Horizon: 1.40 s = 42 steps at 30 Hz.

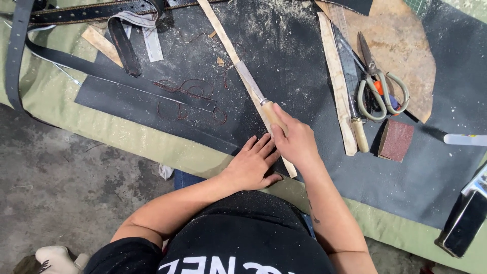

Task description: Shaping and smoothing a thin strip of wood using a hand chisel as a scraper on a workshop table.

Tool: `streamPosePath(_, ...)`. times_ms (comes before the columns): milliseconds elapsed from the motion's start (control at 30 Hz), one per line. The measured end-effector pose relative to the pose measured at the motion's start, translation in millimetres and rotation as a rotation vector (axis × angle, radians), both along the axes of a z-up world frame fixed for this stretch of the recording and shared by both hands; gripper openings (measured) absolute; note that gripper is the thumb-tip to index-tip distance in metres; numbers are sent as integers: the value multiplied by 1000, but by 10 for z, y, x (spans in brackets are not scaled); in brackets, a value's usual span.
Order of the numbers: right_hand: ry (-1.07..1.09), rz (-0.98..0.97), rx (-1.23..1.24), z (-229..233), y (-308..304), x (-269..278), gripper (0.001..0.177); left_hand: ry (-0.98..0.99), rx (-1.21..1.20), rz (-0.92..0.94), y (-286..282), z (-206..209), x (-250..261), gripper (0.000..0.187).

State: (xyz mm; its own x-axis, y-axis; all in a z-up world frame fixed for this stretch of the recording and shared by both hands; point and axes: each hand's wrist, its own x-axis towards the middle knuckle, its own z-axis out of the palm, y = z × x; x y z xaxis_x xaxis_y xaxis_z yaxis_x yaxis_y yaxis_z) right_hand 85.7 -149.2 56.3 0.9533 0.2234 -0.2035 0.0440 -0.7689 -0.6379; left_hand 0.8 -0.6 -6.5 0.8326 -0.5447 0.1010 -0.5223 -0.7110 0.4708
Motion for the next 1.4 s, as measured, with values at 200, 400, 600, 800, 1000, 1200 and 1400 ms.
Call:
streamPosePath(200,42,9,-31,53,-32,-103,54,11,13,1,-10,-26,-12,77)
streamPosePath(400,11,39,-38,6,39,55,54,-1,24,-9,-4,7,7,75)
streamPosePath(600,22,27,-41,119,58,-21,53,-4,-2,-4,-6,-68,-12,75)
streamPosePath(800,30,32,-47,117,41,-56,54,-1,-19,-4,3,-79,-11,73)
streamPosePath(1000,-90,82,-47,-83,201,163,54,-9,-23,3,15,-22,-1,69)
streamPosePath(1200,-302,90,-119,-167,232,139,55,30,9,-8,34,81,13,74)
streamPosePath(1400,-482,19,-274,-206,-260,-57,60,15,11,-2,-3,-49,9,81)
